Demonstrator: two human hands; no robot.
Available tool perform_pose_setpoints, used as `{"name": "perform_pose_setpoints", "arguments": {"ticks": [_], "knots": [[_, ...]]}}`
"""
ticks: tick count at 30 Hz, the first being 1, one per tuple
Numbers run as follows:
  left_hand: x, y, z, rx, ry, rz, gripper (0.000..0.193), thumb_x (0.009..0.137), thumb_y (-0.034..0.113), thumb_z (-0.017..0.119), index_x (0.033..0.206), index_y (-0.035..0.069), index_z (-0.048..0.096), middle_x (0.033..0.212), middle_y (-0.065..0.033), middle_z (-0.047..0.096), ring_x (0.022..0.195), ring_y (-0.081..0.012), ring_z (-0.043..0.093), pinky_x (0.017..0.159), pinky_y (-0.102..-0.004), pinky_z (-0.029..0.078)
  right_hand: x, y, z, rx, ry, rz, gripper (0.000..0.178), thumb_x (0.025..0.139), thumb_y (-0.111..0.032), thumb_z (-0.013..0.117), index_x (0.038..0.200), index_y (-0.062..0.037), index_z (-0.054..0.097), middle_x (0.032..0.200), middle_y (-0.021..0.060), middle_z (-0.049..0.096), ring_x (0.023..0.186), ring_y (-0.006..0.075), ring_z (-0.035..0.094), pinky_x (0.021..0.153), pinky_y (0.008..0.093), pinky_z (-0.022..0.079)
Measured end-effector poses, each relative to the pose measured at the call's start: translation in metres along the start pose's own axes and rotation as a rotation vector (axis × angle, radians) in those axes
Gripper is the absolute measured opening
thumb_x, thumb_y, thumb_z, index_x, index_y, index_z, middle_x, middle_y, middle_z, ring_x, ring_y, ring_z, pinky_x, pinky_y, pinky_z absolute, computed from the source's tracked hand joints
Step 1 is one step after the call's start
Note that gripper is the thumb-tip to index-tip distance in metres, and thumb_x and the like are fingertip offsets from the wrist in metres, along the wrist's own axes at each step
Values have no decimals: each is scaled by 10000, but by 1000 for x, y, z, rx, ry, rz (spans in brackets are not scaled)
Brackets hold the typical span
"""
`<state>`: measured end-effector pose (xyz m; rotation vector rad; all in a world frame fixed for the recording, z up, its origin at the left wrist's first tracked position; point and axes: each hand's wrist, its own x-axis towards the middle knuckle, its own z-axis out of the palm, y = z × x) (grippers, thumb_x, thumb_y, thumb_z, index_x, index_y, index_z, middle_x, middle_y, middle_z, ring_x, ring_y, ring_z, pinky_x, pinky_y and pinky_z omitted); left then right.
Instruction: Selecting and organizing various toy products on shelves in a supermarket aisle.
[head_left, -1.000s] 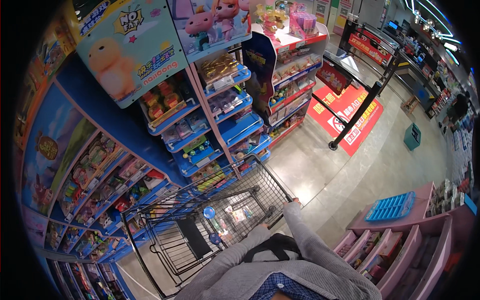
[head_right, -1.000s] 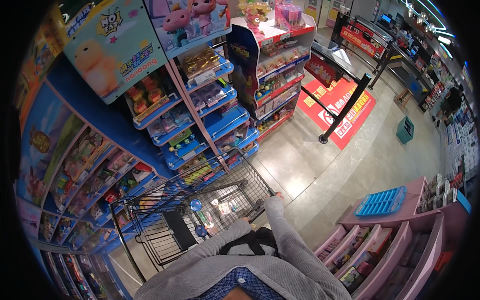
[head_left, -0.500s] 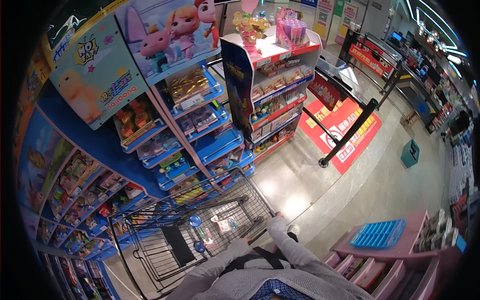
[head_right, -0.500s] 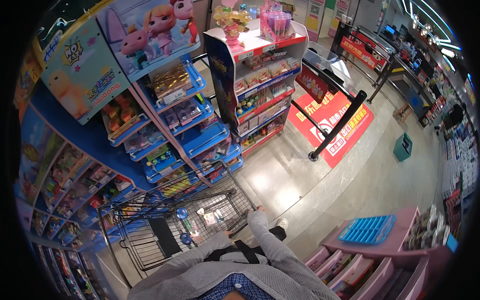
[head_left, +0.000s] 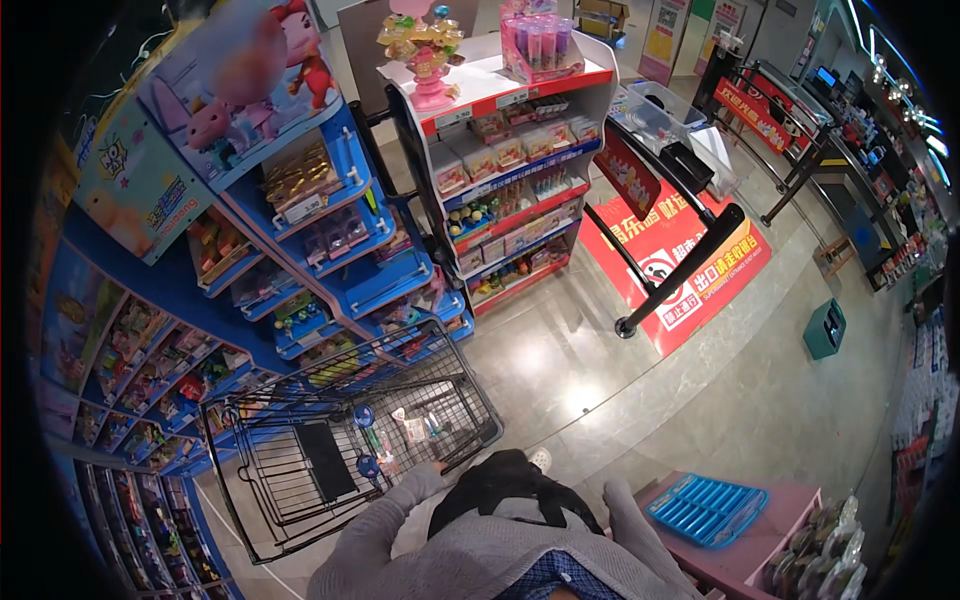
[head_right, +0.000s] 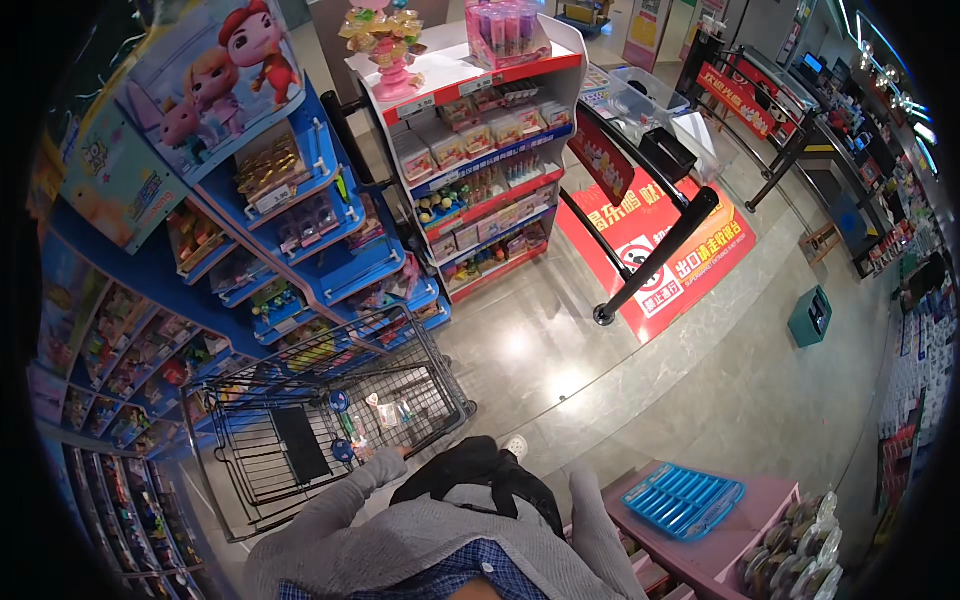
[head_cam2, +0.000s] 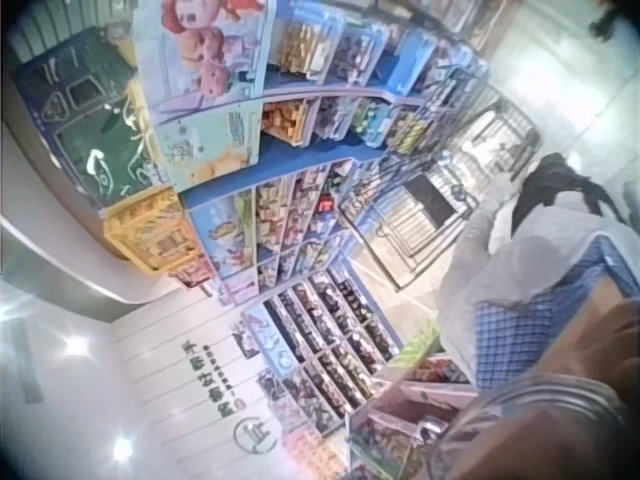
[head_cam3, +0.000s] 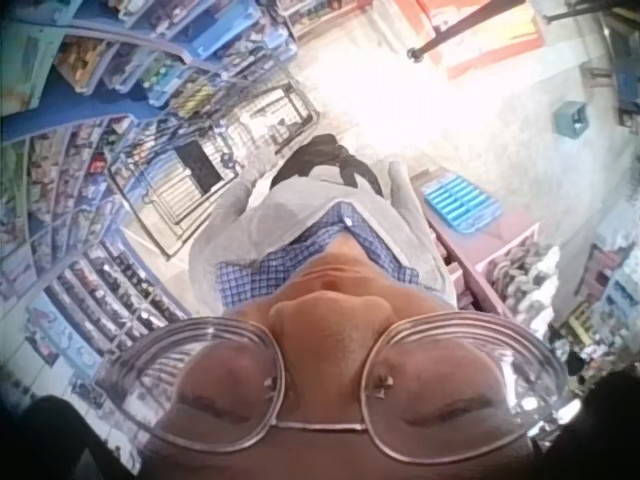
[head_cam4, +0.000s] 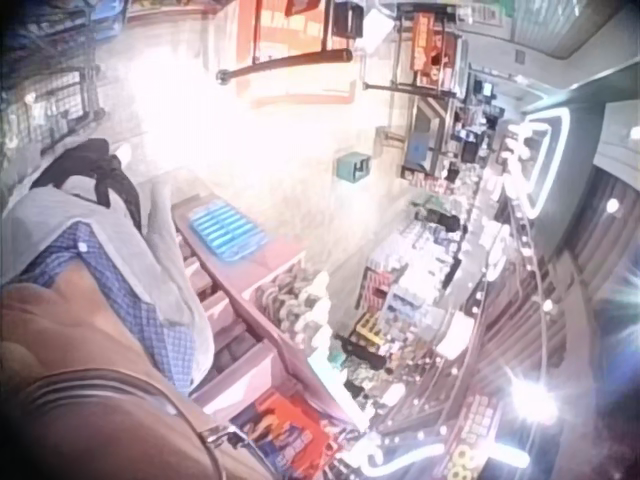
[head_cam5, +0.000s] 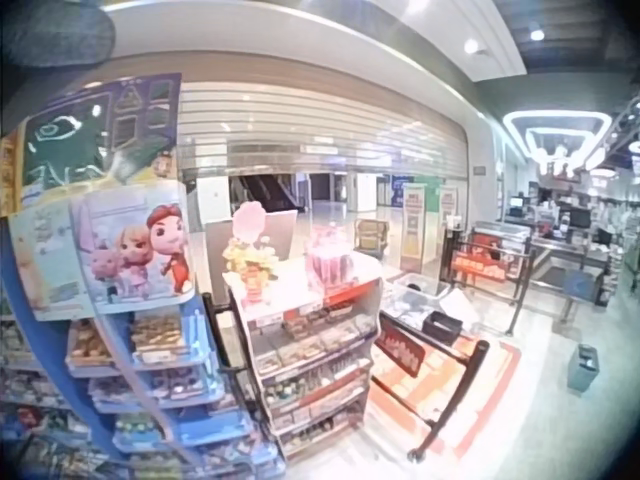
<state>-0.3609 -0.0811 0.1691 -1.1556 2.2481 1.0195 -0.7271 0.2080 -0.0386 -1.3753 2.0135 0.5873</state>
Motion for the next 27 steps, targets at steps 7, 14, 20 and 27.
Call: {"name": "perform_pose_setpoints", "arguments": {"ticks": [7, 14, 20, 27], "knots": [[26, 17, 5, -6, -113, -41, 433, 623, 129, 430, 1045, 62, 499, 992, -184, 522, 908, -297, 510, 771, -350, 405, -32, 29, 26, 10, -431, -128, 265, 737, -199, 482, 978, -107, 547, 899, 77, 586, 771, 217, 577, 640, 307, 456], [49, -16, 48, -28, -201, -79, 490, 591, 109, 500, 1079, 79, 477, 1079, -166, 477, 974, -288, 475, 810, -340, 384, 32, 53, -67, 594, -259, 163, 291, 753, -224, 434, 981, -77, 541, 878, 115, 585, 747, 246, 571, 628, 342, 455], [82, -40, 48, -31, -212, -15, 526, 577, 100, 537, 1098, 92, 464, 1119, -147, 449, 1001, -276, 454, 834, -322, 373, 132, 143, -121, 845, 72, 145, 276, 755, -220, 471, 880, 16, 544, 679, 173, 558, 483, 227, 502, 405, 357, 402], [61, -31, 78, -110, -149, -272, 360, 669, 118, 482, 1029, 128, 497, 1113, -113, 436, 961, -282, 463, 828, -305, 372, 198, 214, -168, 974, 83, 268, 234, 691, -200, 548, 875, -59, 577, 766, 131, 581, 669, 226, 552, 549, 347, 432]]}}
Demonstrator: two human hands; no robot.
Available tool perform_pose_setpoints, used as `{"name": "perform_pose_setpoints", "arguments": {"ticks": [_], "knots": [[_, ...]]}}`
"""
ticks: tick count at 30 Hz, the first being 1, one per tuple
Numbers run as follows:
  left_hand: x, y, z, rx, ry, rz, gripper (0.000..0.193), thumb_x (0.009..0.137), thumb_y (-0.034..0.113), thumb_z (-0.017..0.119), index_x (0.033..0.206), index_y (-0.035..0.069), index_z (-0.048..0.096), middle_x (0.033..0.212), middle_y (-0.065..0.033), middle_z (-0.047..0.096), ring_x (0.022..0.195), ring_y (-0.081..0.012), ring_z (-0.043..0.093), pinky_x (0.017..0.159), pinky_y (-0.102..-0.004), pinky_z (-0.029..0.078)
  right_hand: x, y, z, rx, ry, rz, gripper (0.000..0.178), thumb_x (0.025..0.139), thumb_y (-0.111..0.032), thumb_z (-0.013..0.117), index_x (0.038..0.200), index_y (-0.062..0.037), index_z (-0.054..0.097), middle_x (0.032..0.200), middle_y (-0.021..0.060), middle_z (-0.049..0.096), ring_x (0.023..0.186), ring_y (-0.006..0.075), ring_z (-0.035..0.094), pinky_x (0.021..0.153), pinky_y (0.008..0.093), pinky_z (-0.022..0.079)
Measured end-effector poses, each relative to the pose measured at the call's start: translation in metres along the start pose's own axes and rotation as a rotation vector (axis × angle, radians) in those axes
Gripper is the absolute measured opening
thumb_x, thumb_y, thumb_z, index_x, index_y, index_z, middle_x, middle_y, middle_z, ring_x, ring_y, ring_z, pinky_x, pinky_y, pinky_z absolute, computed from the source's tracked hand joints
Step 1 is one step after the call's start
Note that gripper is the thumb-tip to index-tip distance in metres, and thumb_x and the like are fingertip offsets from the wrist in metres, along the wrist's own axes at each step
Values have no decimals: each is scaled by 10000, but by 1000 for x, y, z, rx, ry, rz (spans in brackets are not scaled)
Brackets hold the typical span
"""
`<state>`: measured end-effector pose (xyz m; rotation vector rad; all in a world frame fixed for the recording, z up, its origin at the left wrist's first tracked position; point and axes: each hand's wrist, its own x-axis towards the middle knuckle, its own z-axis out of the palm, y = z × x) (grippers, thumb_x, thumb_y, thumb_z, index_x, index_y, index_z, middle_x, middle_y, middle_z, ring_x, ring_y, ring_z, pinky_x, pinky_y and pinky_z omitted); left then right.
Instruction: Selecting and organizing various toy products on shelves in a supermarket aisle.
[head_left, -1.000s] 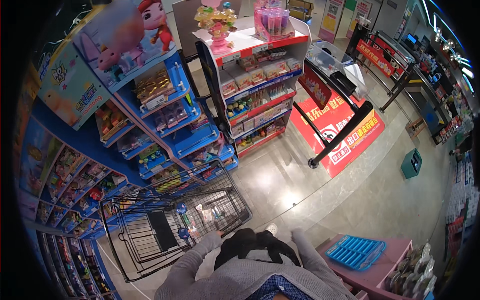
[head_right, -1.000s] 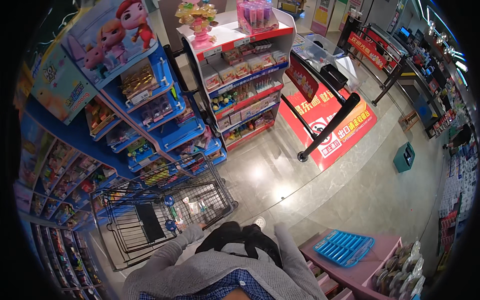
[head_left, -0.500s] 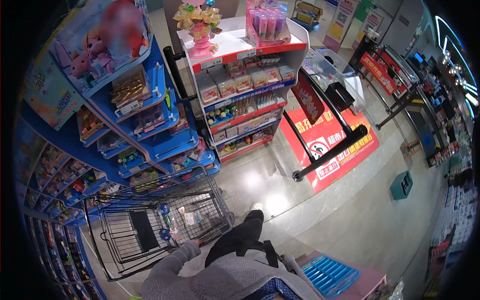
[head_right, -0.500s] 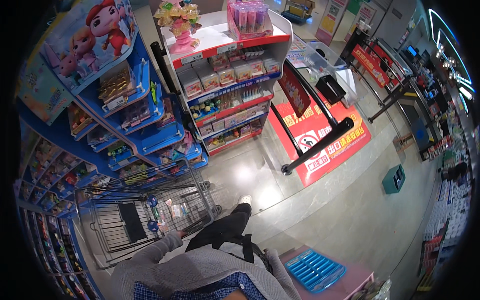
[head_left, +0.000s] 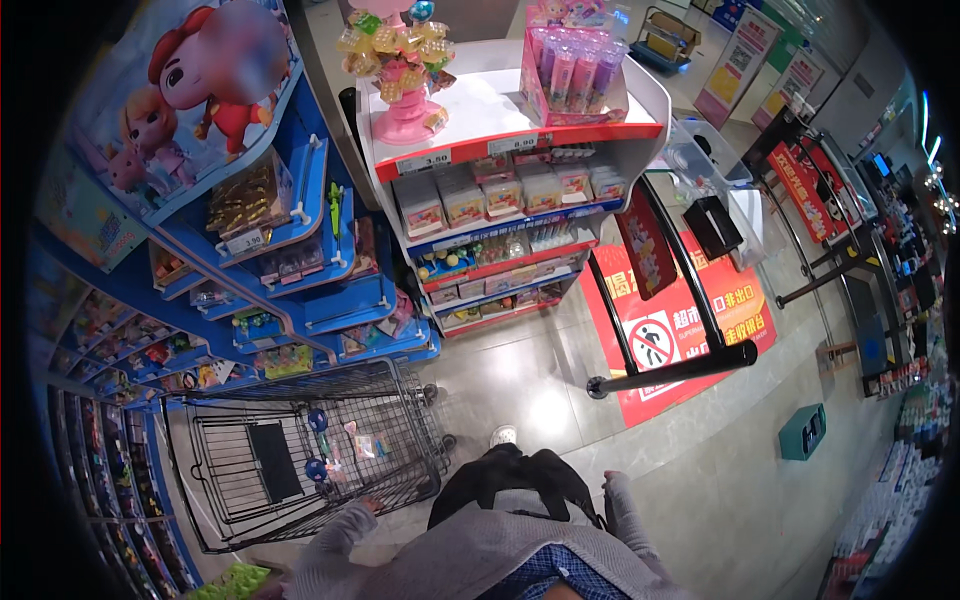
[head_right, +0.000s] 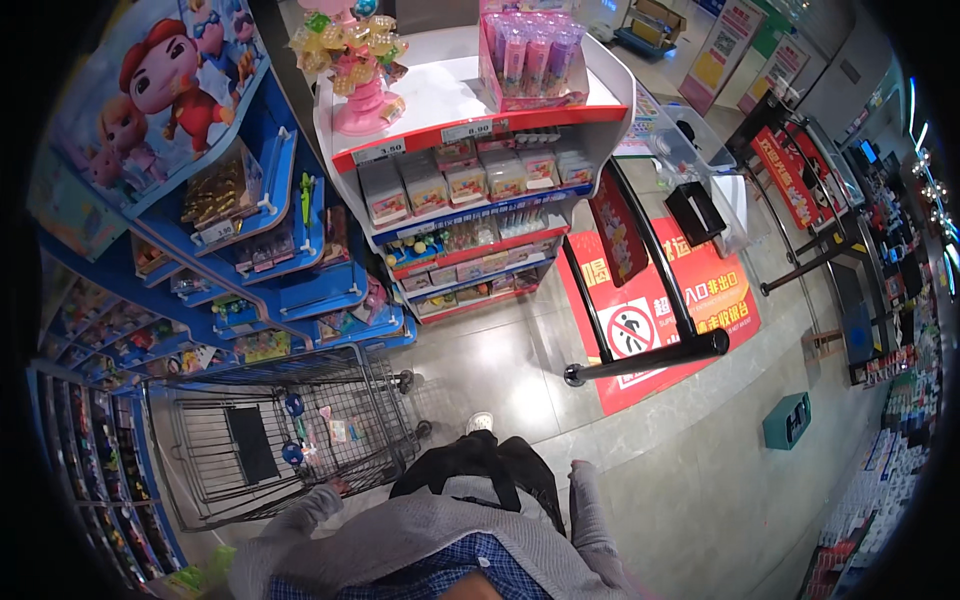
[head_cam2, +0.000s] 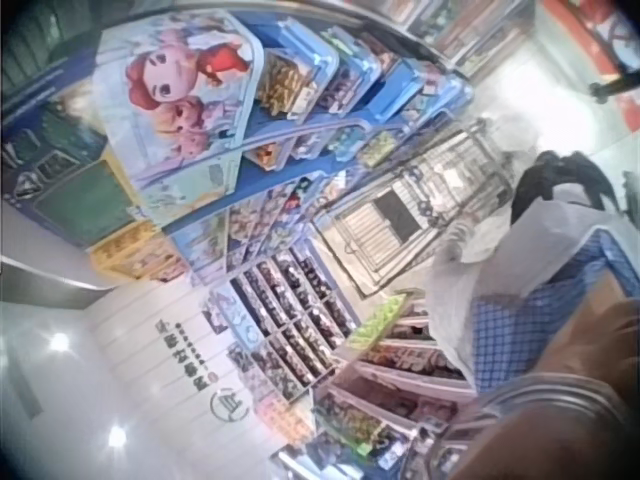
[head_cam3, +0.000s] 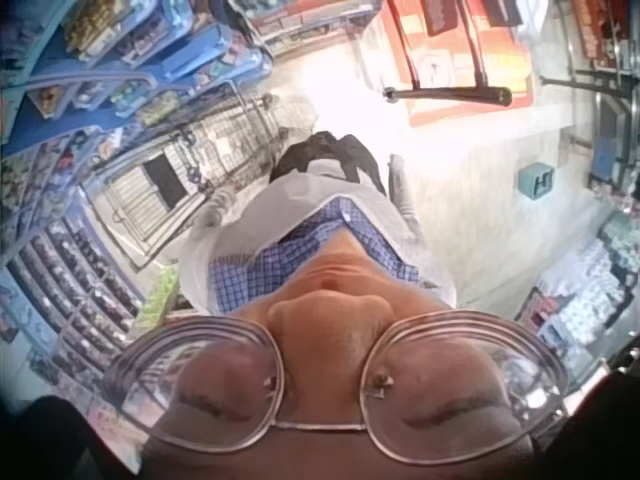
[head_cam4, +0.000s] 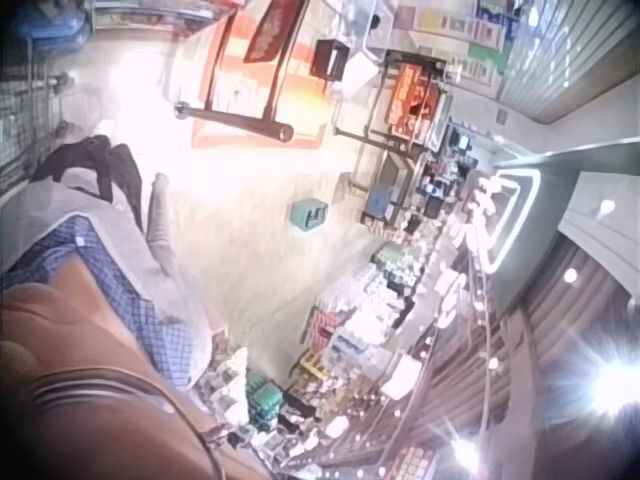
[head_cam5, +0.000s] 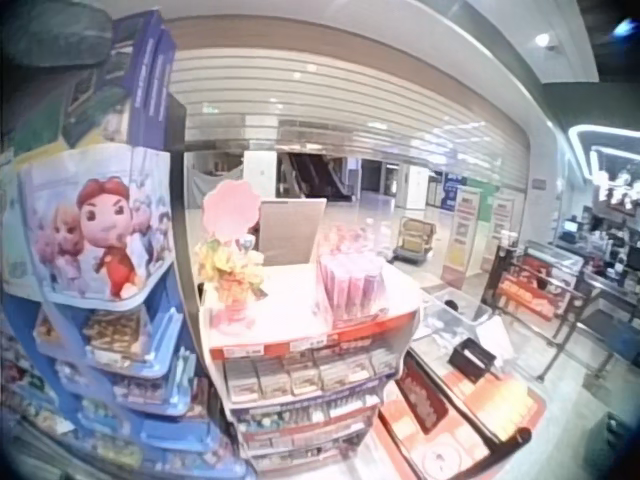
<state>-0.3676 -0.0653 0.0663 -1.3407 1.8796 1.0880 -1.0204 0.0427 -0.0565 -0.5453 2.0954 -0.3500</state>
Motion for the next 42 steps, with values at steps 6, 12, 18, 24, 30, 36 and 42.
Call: {"name": "perform_pose_setpoints", "arguments": {"ticks": [6, 12, 18, 24, 30, 36, 42], "knots": [[1, 32, -15, -39, -9, -110, 315, 680, 129, 443, 983, 137, 531, 1101, -112, 432, 922, -278, 483, 787, -310, 394, 96, 131, -20, -1002, -410, -262, 218, 674, -208, 574, 842, -71, 595, 781, 105, 587, 688, 203, 553, 586, 331, 431], [37, 131, -118, -11, 87, -340, 241, 648, 148, 468, 846, 129, 605, 803, -120, 580, 807, -308, 551, 689, -356, 441, 157, -42, -28, -601, -428, -103, 176, 724, -176, 508, 816, -58, 601, 687, 110, 590, 570, 192, 554, 502, 319, 422], [68, 269, -246, 234, 550, -490, 145, 666, 76, 471, 716, 30, 599, 667, -142, 575, 699, -272, 577, 578, -348, 460, 170, -177, -82, -180, -275, -92, 201, 736, -196, 491, 846, -63, 595, 702, 108, 593, 601, 192, 561, 534, 320, 431], [115, 312, -276, 146, 1209, 37, 54, 648, 90, 522, 622, 58, 557, 580, -119, 527, 543, -277, 527, 480, -357, 404, 153, -322, -136, -776, -237, -617, 166, 723, -169, 509, 824, -87, 612, 590, 79, 545, 524, 139, 514, 490, 299, 403], [121, 352, -355, -891, 1180, -210, 214, 726, 161, 517, 567, 34, 448, 484, -98, 457, 454, -173, 484, 424, -291, 349, 232, -334, -126, -321, -407, -533, 229, 761, -114, 443, 942, -94, 582, 450, 26, 397, 387, 130, 401, 411, 330, 381], [104, 326, -431, -1251, 1510, -130, 321, 800, 158, 475, 537, 13, 360, 467, 39, 297, 470, -13, 286, 396, -216, 212, 133, -504, -125, 25, -315, -541, 191, 751, -156, 454, 790, -53, 609, 654, 77, 572, 609, 140, 508, 595, 269, 397], [105, 307, -479, -1092, 1529, -85, 295, 782, 141, 492, 555, -3, 370, 476, -7, 266, 473, -54, 252, 402, -243, 218, 11, -644, -133, 344, -34, -821, 160, 764, -150, 488, 714, -14, 557, 610, 19, 525, 588, 79, 450, 555, 221, 364]]}}
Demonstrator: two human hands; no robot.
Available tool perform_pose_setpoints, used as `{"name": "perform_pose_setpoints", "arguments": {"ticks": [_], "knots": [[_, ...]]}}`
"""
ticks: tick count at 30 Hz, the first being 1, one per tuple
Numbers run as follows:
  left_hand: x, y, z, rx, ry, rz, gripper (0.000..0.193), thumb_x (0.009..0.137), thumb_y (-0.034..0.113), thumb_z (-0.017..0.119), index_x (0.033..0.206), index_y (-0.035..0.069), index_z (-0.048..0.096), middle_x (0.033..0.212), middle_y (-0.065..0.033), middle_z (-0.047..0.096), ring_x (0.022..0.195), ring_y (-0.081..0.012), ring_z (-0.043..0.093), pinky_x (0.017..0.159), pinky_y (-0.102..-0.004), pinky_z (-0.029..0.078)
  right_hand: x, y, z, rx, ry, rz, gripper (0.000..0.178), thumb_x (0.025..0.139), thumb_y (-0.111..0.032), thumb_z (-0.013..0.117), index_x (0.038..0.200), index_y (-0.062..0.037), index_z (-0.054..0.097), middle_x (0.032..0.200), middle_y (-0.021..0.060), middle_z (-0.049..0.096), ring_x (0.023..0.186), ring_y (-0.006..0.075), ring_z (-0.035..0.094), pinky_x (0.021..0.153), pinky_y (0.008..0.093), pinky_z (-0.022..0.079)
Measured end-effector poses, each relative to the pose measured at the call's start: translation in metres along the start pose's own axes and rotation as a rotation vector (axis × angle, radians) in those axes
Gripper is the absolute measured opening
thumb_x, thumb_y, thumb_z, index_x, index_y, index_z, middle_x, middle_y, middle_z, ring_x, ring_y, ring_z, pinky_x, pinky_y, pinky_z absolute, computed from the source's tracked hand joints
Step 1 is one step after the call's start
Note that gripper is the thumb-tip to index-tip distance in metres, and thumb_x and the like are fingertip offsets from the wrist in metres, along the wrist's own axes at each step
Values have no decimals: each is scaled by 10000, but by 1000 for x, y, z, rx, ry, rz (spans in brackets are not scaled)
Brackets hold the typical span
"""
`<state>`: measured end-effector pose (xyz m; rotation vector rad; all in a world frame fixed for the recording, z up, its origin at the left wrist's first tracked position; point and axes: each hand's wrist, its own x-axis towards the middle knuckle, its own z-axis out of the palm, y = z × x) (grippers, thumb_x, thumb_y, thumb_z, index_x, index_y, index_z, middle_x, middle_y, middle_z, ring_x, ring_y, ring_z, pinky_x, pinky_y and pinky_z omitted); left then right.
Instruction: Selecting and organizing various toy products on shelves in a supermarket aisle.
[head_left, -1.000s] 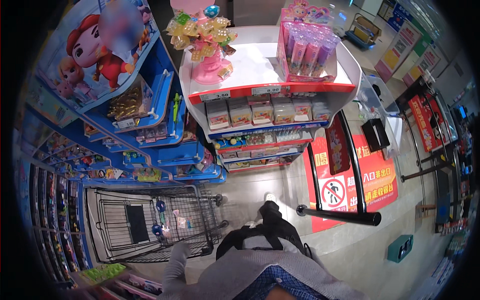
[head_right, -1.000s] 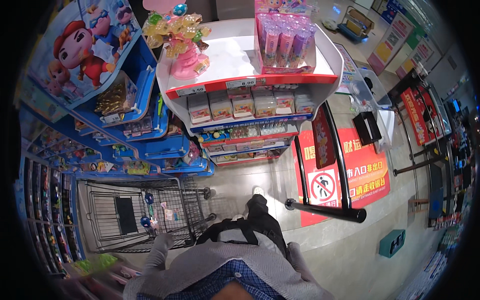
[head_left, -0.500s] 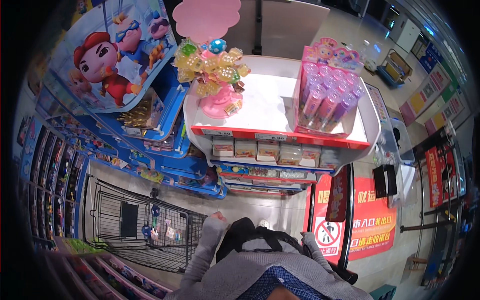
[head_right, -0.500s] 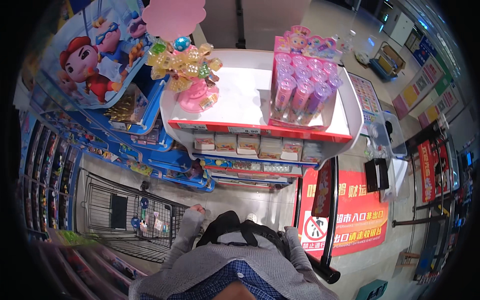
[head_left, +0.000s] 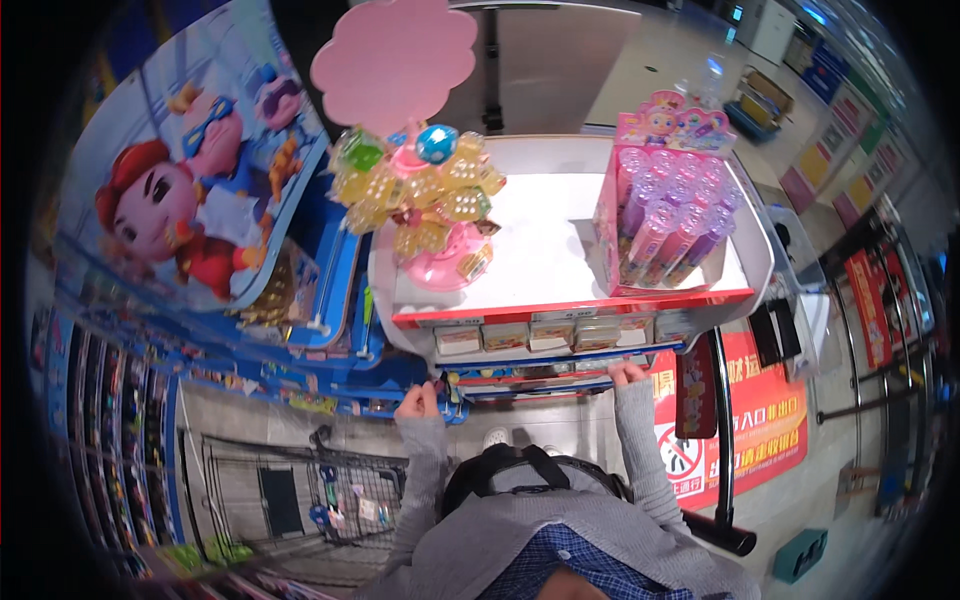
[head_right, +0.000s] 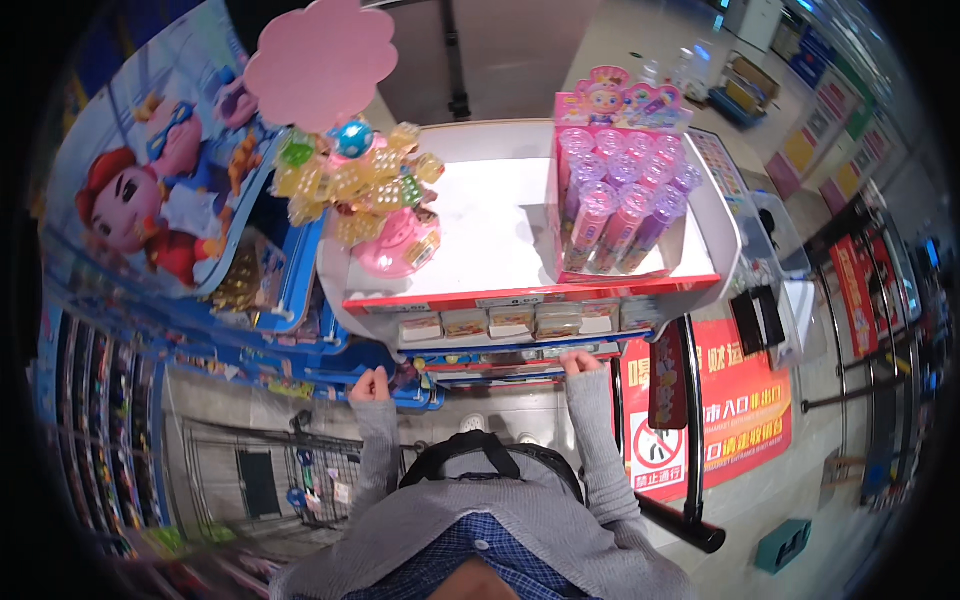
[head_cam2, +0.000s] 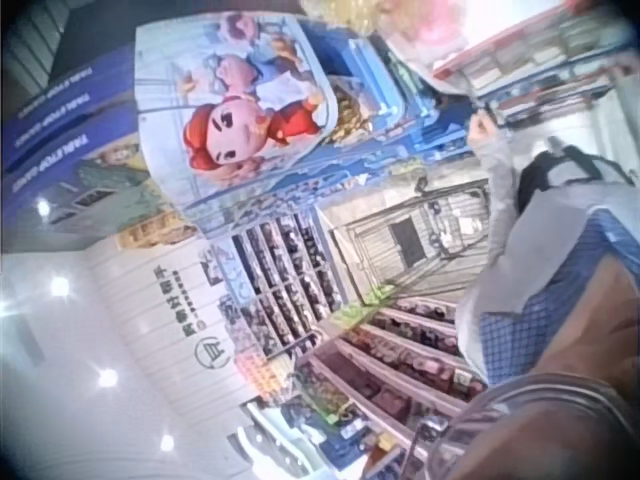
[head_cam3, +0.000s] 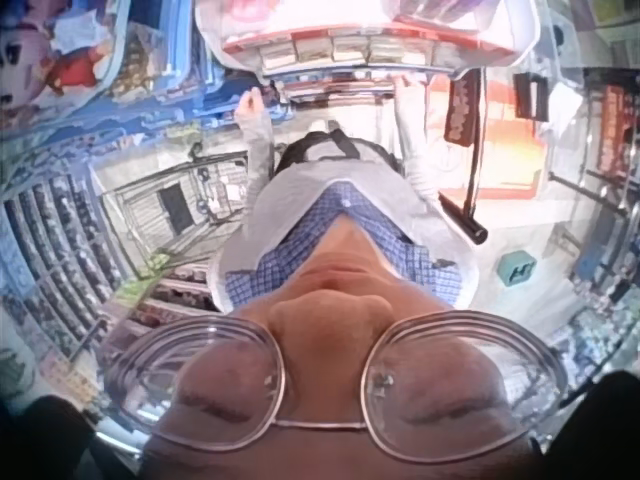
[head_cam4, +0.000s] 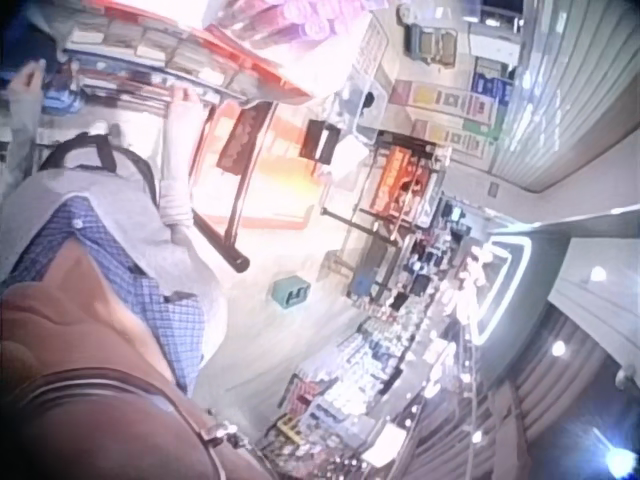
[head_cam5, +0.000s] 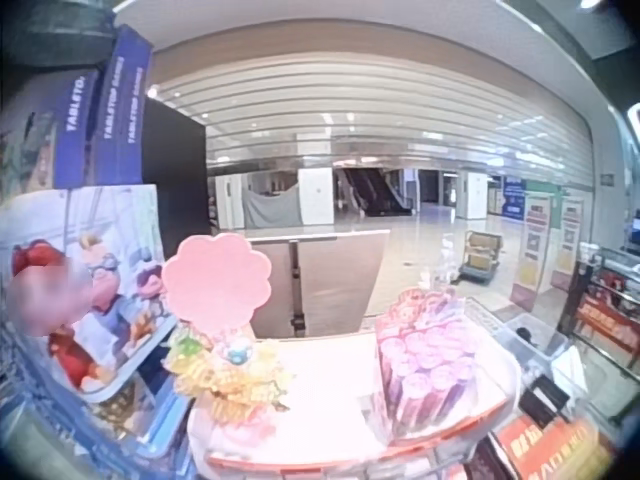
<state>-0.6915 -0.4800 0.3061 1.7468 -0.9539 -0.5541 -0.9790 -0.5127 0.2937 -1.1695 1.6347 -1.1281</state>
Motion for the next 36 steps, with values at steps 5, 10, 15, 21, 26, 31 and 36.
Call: {"name": "perform_pose_setpoints", "arguments": {"ticks": [5, 10, 15, 21, 26, 31, 36], "knots": [[23, -85, -51, 312, 148, 12, 144, 746, 79, 482, 860, -8, 496, 790, -123, 531, 692, -178, 492, 613, -282, 389, 5, -64, 15, 103, 172, -69, 122, 778, -108, 496, 735, 3, 527, 633, -1, 514, 596, 55, 433, 547, 200, 356], [-13, -165, -123, 1118, 607, 20, 428, 637, 227, 586, 989, 12, 471, 969, -182, 467, 970, -294, 417, 818, -379, 340, 3, -69, 24, 142, 277, -106, 99, 778, -95, 492, 760, -5, 527, 628, -6, 503, 582, 37, 421, 533, 183, 346], [-9, -262, -139, 1154, 427, 51, 393, 640, 250, 585, 946, 22, 491, 928, -170, 482, 924, -287, 438, 785, -367, 356, 0, -86, 45, 110, 293, -134, 121, 774, -126, 507, 757, -8, 524, 537, -35, 431, 495, 26, 365, 439, 191, 309], [-28, -329, -122, 1170, 207, 25, 349, 644, 285, 584, 881, 37, 520, 865, -153, 504, 855, -277, 469, 735, -350, 381, 8, -101, 37, 66, 251, -163, 102, 772, -99, 505, 777, 0, 530, 583, -27, 454, 535, 29, 391, 485, 179, 326], [-41, -355, -114, 1192, 73, -17, 322, 648, 315, 584, 827, 50, 545, 814, -139, 523, 798, -268, 495, 694, -335, 402, 13, -105, 22, -17, 317, -260, 119, 766, -123, 523, 792, -7, 529, 550, -18, 450, 502, 45, 396, 458, 196, 336], [-42, -363, -109, 1214, -70, -42, 307, 651, 344, 583, 773, 63, 570, 762, -125, 542, 741, -260, 520, 653, -320, 423, 19, -111, 0, -5, 301, -260, 118, 782, -122, 511, 807, -10, 537, 574, -36, 458, 516, 19, 372, 466, 180, 312], [-30, -368, -100, 1231, -211, -60, 305, 655, 373, 582, 720, 76, 595, 710, -110, 561, 683, -252, 546, 612, -305, 443, 26, -117, -8, 18, 386, -344, 107, 774, -104, 512, 797, -1, 528, 536, -48, 413, 488, 17, 340, 436, 178, 293]]}}
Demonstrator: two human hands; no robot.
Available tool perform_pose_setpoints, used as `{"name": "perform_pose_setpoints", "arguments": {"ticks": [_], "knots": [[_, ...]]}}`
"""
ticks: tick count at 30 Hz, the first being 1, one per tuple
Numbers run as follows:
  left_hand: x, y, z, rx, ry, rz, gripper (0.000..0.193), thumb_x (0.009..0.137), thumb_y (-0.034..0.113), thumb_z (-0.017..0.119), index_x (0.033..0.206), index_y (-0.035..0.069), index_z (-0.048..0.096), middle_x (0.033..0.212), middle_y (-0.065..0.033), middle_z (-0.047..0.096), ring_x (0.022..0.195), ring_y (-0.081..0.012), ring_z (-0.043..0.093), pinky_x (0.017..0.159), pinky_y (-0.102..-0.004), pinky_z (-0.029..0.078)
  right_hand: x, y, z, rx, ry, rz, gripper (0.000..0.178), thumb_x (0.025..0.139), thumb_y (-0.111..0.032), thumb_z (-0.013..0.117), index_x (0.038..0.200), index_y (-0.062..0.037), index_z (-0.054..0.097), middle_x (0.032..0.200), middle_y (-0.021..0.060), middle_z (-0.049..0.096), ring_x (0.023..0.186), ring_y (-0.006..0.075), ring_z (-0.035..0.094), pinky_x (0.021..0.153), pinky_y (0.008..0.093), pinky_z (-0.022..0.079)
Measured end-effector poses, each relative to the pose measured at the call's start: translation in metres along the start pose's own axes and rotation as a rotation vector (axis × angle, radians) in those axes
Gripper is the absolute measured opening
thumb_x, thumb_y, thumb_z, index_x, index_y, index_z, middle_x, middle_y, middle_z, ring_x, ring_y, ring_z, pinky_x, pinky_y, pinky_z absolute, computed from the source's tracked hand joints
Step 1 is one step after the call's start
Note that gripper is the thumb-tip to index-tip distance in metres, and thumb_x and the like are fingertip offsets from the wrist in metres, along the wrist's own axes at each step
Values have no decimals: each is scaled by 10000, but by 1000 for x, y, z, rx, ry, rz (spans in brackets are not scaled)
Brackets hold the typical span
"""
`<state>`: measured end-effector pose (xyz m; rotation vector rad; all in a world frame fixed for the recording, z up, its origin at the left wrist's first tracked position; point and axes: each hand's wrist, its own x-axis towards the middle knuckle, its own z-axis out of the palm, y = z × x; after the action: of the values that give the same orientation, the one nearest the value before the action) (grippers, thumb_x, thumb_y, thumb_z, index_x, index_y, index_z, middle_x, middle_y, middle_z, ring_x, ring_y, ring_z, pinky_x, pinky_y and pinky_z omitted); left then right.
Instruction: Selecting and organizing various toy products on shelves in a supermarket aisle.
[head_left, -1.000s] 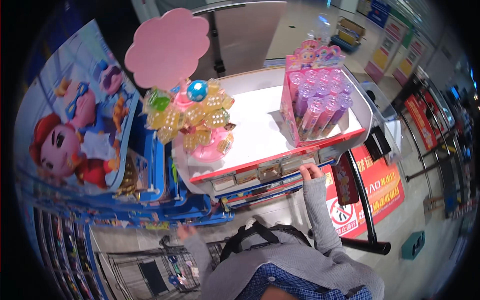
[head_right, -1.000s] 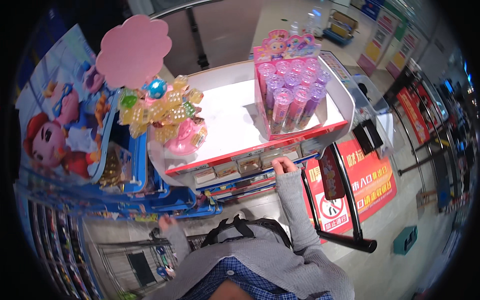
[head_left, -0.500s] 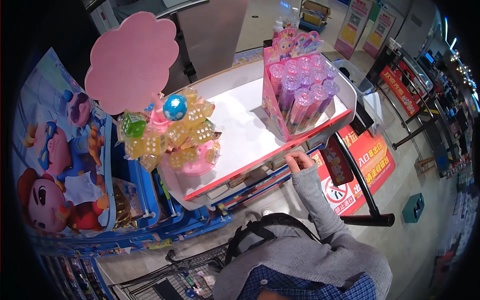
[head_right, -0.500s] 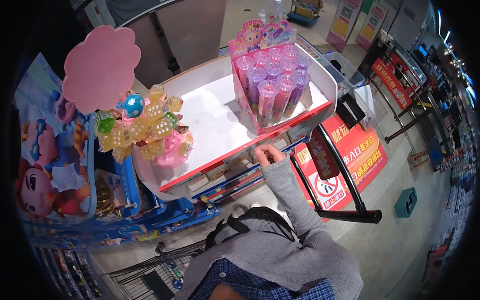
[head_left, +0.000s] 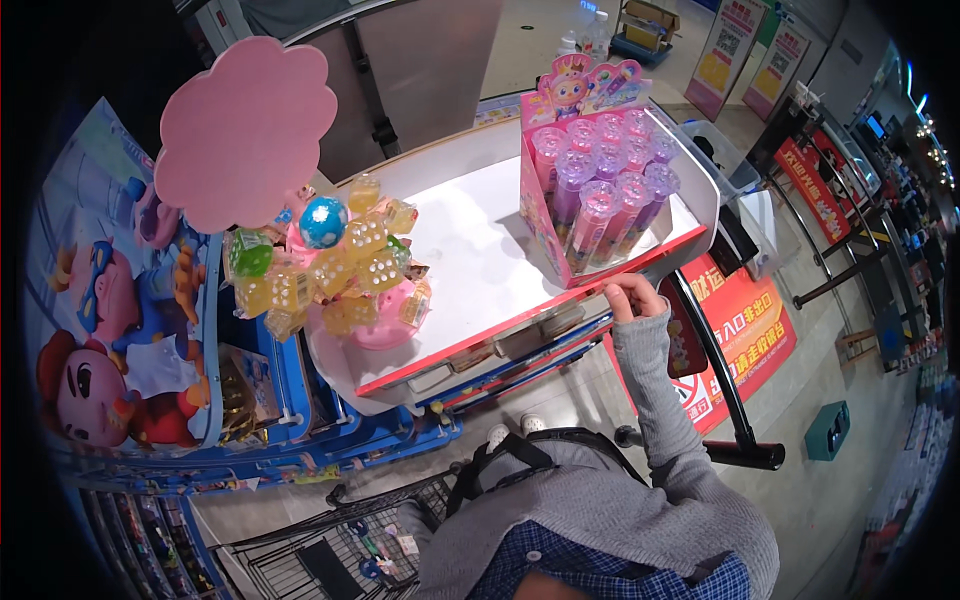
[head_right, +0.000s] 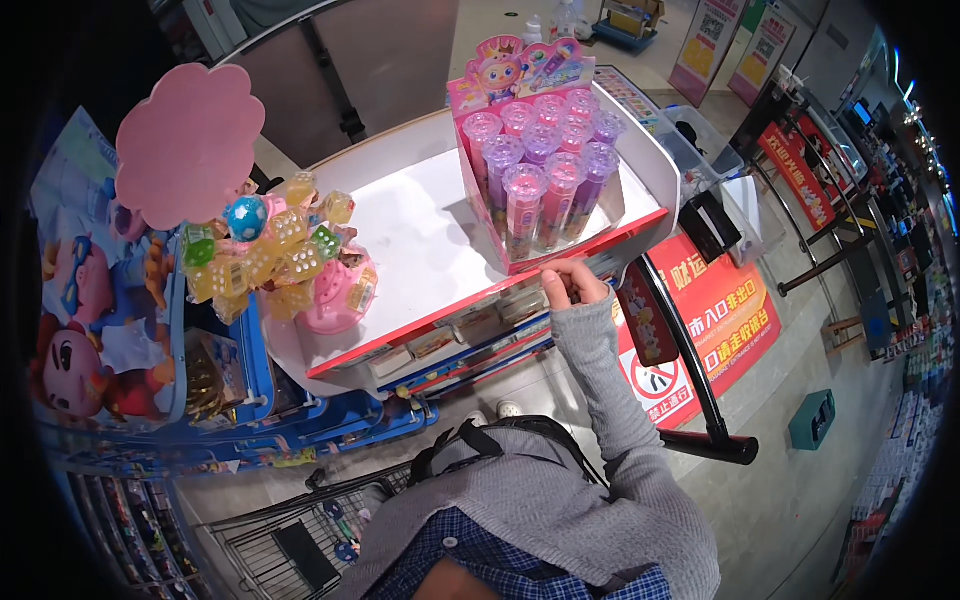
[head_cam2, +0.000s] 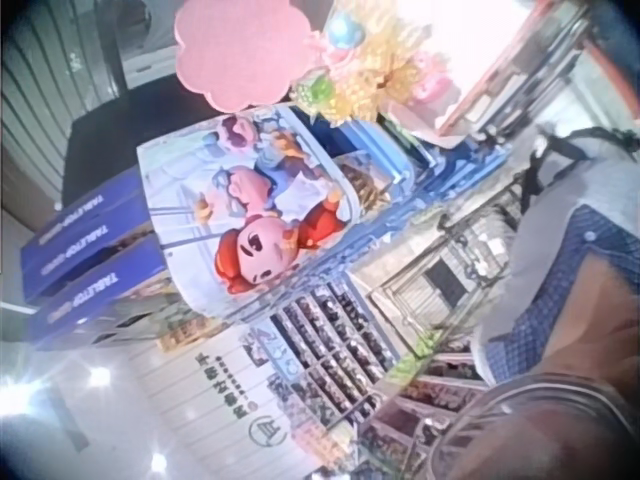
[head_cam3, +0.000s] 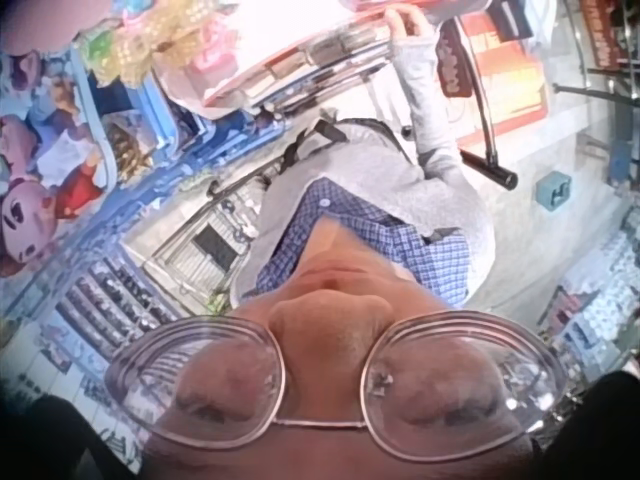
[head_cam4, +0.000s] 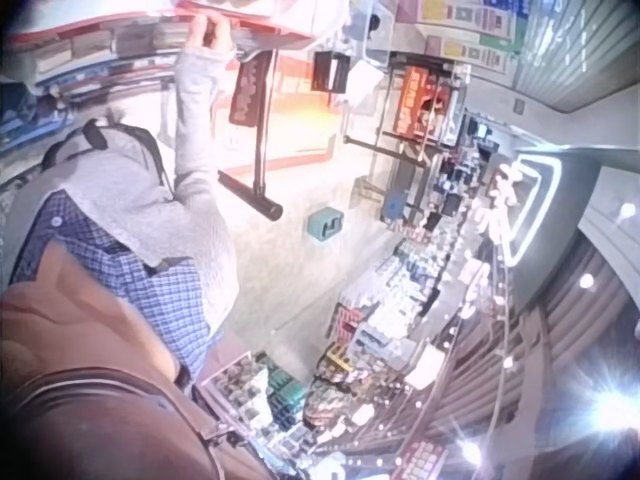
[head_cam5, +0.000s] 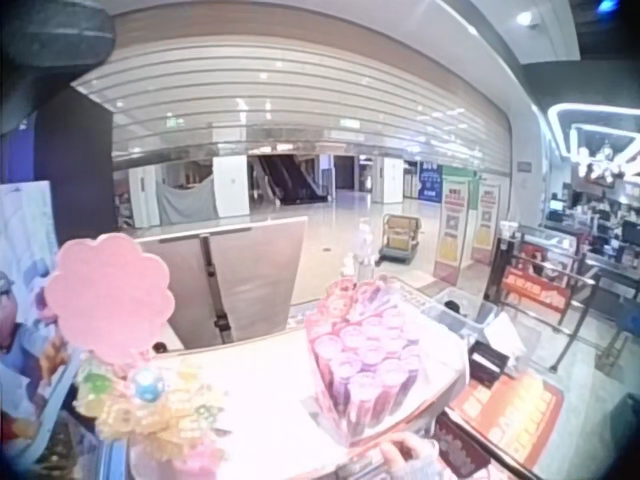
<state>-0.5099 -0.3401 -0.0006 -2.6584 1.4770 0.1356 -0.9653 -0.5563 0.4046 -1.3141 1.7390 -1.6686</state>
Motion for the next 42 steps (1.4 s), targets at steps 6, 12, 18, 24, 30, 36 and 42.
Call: {"name": "perform_pose_setpoints", "arguments": {"ticks": [6, 12, 18, 24, 30, 36, 42], "knots": [[-8, -7, -3, -115, 6, -1, 300, 658, 362, 579, 737, 72, 583, 720, -108, 557, 691, -245, 544, 617, -300, 440, 10, 4, -2, 74, -6, -41, 103, 768, -90, 517, 823, -3, 526, 551, -41, 437, 487, 20, 354, 435, 179, 304], [-15, -11, -8, -252, 9, -6, 296, 661, 348, 576, 757, 68, 569, 733, -105, 552, 701, -238, 541, 623, -294, 436, 20, 10, -1, -63, 33, -227, 114, 726, -83, 552, 820, -20, 532, 645, -3, 465, 515, 43, 400, 460, 177, 345], [-21, -11, -10, -393, 12, -11, 293, 665, 335, 573, 778, 65, 555, 746, -103, 548, 711, -230, 538, 628, -288, 431, 26, 1, 1, 58, 90, -205, 140, 703, -67, 562, 833, -27, 527, 689, 9, 477, 522, 45, 401, 452, 180, 342], [-24, -6, -13, -535, 10, -11, 292, 668, 321, 570, 799, 61, 541, 758, -100, 543, 721, -223, 535, 634, -283, 427, 37, -23, -4, 28, 173, -221, 282, 661, -69, 599, 919, -37, 489, 752, 25, 481, 546, 51, 403, 467, 184, 349], [-22, -2, -18, -679, 23, -19, 293, 672, 308, 567, 819, 57, 527, 771, -97, 539, 731, -215, 532, 639, -277, 423, 50, -53, 11, -550, 331, -637, 430, 547, -205, 678, 920, -76, 509, 955, 111, 429, 912, 248, 397, 786, 362, 332], [-19, 6, -23, -829, 43, -37, 296, 675, 294, 564, 840, 53, 513, 784, -94, 534, 741, -208, 529, 645, -271, 419, 67, -50, 18, -732, 261, -640, 456, 547, -335, 656, 919, -108, 522, 1013, 72, 441, 999, 260, 363, 862, 430, 238], [-17, 17, -33, -980, 69, -66, 300, 679, 280, 561, 860, 49, 499, 797, -92, 529, 751, -200, 526, 650, -265, 415, 77, -57, 12, -850, 208, -584, 490, 546, -379, 649, 921, -89, 527, 1001, 78, 453, 981, 261, 377, 853, 429, 242]]}}
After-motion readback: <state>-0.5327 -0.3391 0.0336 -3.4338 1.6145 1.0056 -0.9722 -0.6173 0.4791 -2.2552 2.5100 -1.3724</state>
